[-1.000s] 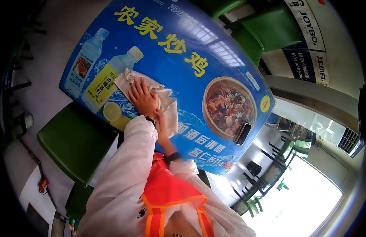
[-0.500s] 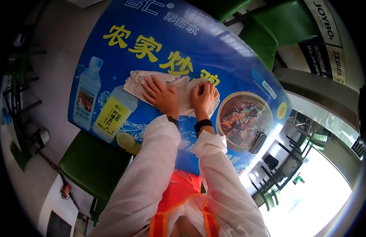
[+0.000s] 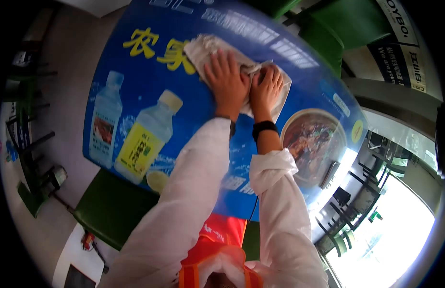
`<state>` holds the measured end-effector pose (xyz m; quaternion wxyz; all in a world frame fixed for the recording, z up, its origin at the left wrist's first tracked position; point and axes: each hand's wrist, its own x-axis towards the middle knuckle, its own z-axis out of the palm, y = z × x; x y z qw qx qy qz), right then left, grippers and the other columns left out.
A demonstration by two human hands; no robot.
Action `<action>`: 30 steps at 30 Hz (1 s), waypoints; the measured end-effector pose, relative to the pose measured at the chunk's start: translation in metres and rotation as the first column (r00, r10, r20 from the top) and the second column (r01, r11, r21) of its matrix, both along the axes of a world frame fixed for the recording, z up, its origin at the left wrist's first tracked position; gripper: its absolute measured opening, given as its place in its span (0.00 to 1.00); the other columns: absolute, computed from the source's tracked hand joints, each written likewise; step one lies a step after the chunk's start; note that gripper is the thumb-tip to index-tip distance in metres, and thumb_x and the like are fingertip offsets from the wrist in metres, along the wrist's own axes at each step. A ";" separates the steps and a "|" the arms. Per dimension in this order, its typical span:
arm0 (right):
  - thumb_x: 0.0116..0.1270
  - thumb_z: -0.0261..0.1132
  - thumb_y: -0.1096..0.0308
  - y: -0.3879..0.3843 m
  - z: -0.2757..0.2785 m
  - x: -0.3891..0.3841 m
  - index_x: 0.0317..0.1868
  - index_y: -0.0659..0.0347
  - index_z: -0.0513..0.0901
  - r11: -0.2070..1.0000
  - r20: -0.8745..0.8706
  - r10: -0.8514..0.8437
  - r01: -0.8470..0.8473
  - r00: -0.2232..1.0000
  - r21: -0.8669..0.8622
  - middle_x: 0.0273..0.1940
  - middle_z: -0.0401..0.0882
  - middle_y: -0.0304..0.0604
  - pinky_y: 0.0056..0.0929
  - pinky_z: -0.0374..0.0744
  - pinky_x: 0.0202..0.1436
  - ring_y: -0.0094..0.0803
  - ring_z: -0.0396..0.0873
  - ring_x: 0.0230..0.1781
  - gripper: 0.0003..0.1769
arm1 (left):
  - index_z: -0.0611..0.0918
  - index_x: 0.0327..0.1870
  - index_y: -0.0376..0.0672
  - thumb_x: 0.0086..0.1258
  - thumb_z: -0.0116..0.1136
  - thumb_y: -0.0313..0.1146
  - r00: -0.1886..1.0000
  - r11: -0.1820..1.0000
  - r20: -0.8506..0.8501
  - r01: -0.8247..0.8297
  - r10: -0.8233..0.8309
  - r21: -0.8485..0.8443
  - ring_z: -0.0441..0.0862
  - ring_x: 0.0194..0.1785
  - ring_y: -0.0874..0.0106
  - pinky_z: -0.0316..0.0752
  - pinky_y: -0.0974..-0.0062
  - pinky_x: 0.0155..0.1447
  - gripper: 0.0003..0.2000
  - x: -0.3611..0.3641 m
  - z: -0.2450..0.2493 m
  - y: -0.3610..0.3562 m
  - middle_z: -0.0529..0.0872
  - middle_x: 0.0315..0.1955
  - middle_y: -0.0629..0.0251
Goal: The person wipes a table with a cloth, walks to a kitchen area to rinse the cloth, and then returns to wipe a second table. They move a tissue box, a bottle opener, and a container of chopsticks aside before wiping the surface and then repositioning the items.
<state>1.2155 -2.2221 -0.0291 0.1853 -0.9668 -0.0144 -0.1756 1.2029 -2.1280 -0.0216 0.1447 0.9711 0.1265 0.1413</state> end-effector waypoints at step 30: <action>0.62 0.48 0.62 0.077 0.017 -0.324 0.64 0.60 0.64 0.960 -0.423 0.233 -0.276 0.876 -0.043 0.69 0.54 0.41 0.44 0.46 0.72 0.34 0.53 0.70 0.28 | 0.65 0.65 0.48 0.58 0.46 0.34 0.978 0.986 -0.194 0.100 -0.073 0.134 0.56 0.70 0.60 0.48 0.55 0.70 0.29 -0.299 0.008 0.090 0.61 0.67 0.61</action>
